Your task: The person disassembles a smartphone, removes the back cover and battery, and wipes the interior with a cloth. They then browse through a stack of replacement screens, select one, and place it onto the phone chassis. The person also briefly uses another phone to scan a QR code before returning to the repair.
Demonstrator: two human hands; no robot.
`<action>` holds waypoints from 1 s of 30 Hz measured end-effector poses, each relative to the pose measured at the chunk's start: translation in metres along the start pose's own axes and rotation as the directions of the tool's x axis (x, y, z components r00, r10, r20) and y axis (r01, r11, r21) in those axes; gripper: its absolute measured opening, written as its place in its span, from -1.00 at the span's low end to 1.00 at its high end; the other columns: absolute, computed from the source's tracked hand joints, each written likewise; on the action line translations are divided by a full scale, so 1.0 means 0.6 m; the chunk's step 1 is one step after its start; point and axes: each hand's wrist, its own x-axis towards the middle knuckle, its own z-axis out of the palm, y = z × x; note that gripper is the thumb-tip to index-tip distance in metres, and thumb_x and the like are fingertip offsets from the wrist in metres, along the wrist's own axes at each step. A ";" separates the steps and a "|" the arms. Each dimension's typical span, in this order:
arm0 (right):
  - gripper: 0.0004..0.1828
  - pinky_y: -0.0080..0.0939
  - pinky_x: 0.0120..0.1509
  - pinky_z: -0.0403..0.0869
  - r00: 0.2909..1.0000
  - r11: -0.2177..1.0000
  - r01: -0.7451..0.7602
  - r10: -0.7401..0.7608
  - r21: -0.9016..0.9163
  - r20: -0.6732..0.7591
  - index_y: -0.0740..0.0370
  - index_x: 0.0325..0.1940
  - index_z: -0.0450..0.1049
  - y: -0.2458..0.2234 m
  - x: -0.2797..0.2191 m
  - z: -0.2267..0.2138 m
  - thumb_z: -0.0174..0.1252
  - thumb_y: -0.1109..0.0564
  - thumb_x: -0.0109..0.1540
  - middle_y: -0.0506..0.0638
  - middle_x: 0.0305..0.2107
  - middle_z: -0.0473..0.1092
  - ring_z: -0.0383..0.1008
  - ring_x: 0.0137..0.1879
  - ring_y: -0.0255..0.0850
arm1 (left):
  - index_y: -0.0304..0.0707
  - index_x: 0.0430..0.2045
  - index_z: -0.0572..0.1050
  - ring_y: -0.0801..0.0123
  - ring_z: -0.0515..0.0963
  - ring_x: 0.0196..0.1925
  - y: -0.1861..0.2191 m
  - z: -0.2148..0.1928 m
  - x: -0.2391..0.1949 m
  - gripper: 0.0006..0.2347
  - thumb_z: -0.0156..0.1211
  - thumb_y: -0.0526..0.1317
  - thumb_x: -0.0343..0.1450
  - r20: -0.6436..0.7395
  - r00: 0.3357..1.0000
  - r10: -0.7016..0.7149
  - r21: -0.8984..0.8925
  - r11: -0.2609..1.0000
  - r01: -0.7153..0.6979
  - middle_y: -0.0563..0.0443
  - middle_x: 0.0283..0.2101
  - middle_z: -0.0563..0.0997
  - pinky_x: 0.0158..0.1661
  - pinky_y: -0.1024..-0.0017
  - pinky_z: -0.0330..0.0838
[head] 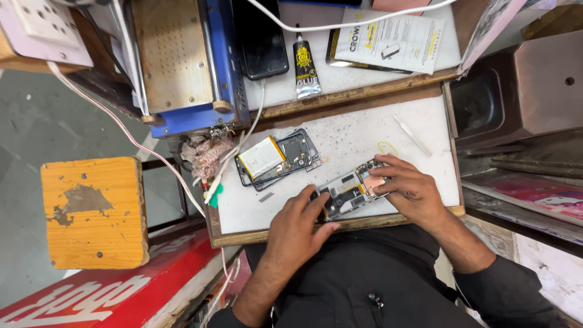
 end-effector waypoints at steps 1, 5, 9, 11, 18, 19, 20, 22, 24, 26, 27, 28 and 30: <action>-0.67 0.10 0.59 0.26 1.000 1.000 0.000 0.000 0.020 -0.020 0.22 -0.30 0.62 0.003 0.002 0.004 0.10 0.52 0.04 0.07 0.05 0.54 0.32 0.48 0.10 | -0.27 0.10 0.50 -0.08 0.54 0.10 -0.001 0.010 0.003 -0.50 0.42 -0.04 0.31 -0.010 1.000 0.006 -0.003 1.000 -0.006 -0.27 0.24 0.44 0.01 0.12 0.49; -0.70 0.19 0.71 0.08 0.998 0.999 -0.027 0.028 0.032 -0.055 0.22 -0.29 0.60 0.012 0.003 0.017 0.12 0.52 0.08 0.09 0.10 0.52 0.31 0.50 0.08 | -0.26 0.06 0.51 -0.04 0.54 0.06 -0.021 0.031 0.011 -0.54 0.43 -0.08 0.31 -0.031 1.000 0.002 -0.014 1.000 -0.003 -0.27 0.27 0.43 0.00 0.14 0.51; -0.65 0.20 0.71 0.07 0.998 0.993 -0.067 0.069 -0.096 0.015 0.18 -0.25 0.60 0.015 0.007 0.015 0.13 0.52 0.06 0.04 0.13 0.52 0.32 0.50 -0.01 | -0.24 -0.05 0.52 0.00 0.55 0.08 -0.041 0.030 0.020 -0.58 0.47 -0.09 0.28 -0.026 1.000 -0.002 -0.035 0.999 0.001 -0.16 0.18 0.49 0.02 0.16 0.52; -0.58 0.23 0.71 0.02 0.997 0.988 -0.046 0.054 -0.147 0.055 0.14 -0.18 0.59 0.013 0.009 0.013 0.12 0.52 0.03 0.02 0.17 0.48 0.29 0.50 -0.02 | -0.27 -0.04 0.51 0.00 0.55 0.06 -0.041 0.028 0.019 -0.56 0.48 -0.09 0.27 -0.007 1.000 0.003 -0.002 1.000 -0.003 -0.18 0.17 0.47 -0.01 0.15 0.51; -0.47 0.29 0.70 -0.03 0.995 0.887 0.037 0.009 -0.460 0.096 0.01 0.04 0.58 0.013 0.027 -0.002 0.14 0.47 0.09 -0.04 0.25 0.40 0.18 0.55 0.01 | -0.29 -0.05 0.49 0.02 0.54 0.00 -0.041 0.028 0.028 -0.50 0.53 -0.06 0.22 -0.029 1.000 0.007 0.098 0.995 -0.004 -0.22 0.15 0.43 -0.07 0.17 0.52; -0.49 0.30 0.70 -0.03 0.997 0.876 0.040 0.000 -0.481 0.082 0.01 0.05 0.58 0.013 0.029 -0.004 0.14 0.46 0.11 -0.04 0.25 0.40 0.18 0.56 0.01 | -0.28 -0.06 0.49 0.01 0.54 0.01 -0.042 0.028 0.028 -0.51 0.53 -0.06 0.21 -0.044 0.999 0.002 0.106 0.994 0.003 -0.22 0.15 0.43 -0.07 0.17 0.52; -0.51 0.32 0.70 -0.02 0.998 0.864 0.045 -0.013 -0.502 0.067 0.01 0.06 0.58 0.013 0.034 -0.008 0.15 0.45 0.14 -0.04 0.25 0.41 0.17 0.57 0.02 | -0.27 -0.07 0.49 0.01 0.54 0.01 -0.044 0.028 0.029 -0.51 0.53 -0.07 0.19 -0.061 0.998 -0.001 0.117 0.993 0.008 -0.23 0.15 0.43 -0.07 0.17 0.52; -0.53 0.34 0.69 0.00 0.998 0.842 0.055 -0.039 -0.537 0.043 0.01 0.06 0.58 0.009 0.041 -0.014 0.15 0.43 0.17 -0.04 0.25 0.41 0.16 0.58 0.05 | -0.26 -0.08 0.50 0.00 0.54 0.00 -0.047 0.027 0.028 -0.51 0.52 -0.07 0.18 -0.056 0.998 -0.008 0.131 0.991 0.015 -0.24 0.15 0.42 -0.09 0.16 0.52; -0.53 0.35 0.69 0.03 0.998 0.821 0.064 -0.061 -0.568 0.024 0.00 0.05 0.60 0.003 0.042 -0.022 0.13 0.43 0.17 -0.04 0.24 0.41 0.16 0.58 0.11 | -0.25 -0.09 0.52 -0.02 0.54 -0.02 -0.048 0.025 0.024 -0.51 0.52 -0.06 0.16 -0.010 1.000 -0.016 0.138 0.990 0.017 -0.25 0.14 0.42 -0.14 0.12 0.51; -0.60 0.38 0.66 0.03 0.996 0.826 0.070 -0.090 -0.560 -0.008 0.05 0.00 0.60 -0.004 0.035 -0.023 0.16 0.39 0.16 -0.02 0.20 0.44 0.16 0.56 0.16 | -0.24 -0.02 0.51 0.06 0.56 -0.04 -0.056 0.015 0.015 -0.55 0.48 -0.08 0.26 -0.037 0.998 -0.041 0.091 0.995 0.044 -0.22 0.18 0.45 -0.12 0.17 0.52; -0.64 0.39 0.65 0.03 0.994 0.828 0.073 -0.103 -0.556 -0.024 0.07 -0.03 0.60 -0.007 0.030 -0.022 0.18 0.36 0.15 0.00 0.17 0.45 0.16 0.55 0.19 | -0.24 0.01 0.51 0.10 0.57 -0.05 -0.064 0.007 0.013 -0.57 0.46 -0.09 0.32 -0.049 0.997 -0.054 0.067 0.996 0.058 -0.20 0.20 0.46 -0.12 0.19 0.53; -0.69 0.39 0.66 0.03 0.994 0.838 0.055 -0.098 -0.542 -0.052 0.08 -0.07 0.58 -0.009 0.025 -0.022 0.17 0.36 0.16 -0.02 0.14 0.47 0.17 0.56 0.18 | -0.24 0.03 0.51 0.10 0.57 0.01 -0.077 -0.005 0.014 -0.58 0.45 -0.11 0.34 -0.136 0.989 -0.065 0.132 0.988 0.083 -0.17 0.19 0.48 -0.06 0.20 0.53; -0.78 0.37 0.69 0.02 0.991 0.859 0.020 -0.087 -0.512 -0.107 0.12 -0.15 0.55 -0.010 0.015 -0.022 0.15 0.35 0.19 -0.04 0.08 0.51 0.18 0.58 0.16 | -0.24 0.08 0.50 0.09 0.57 0.12 -0.108 -0.034 0.019 -0.60 0.42 -0.16 0.38 -0.308 0.949 -0.069 0.251 0.956 0.151 -0.09 0.16 0.53 0.05 0.23 0.53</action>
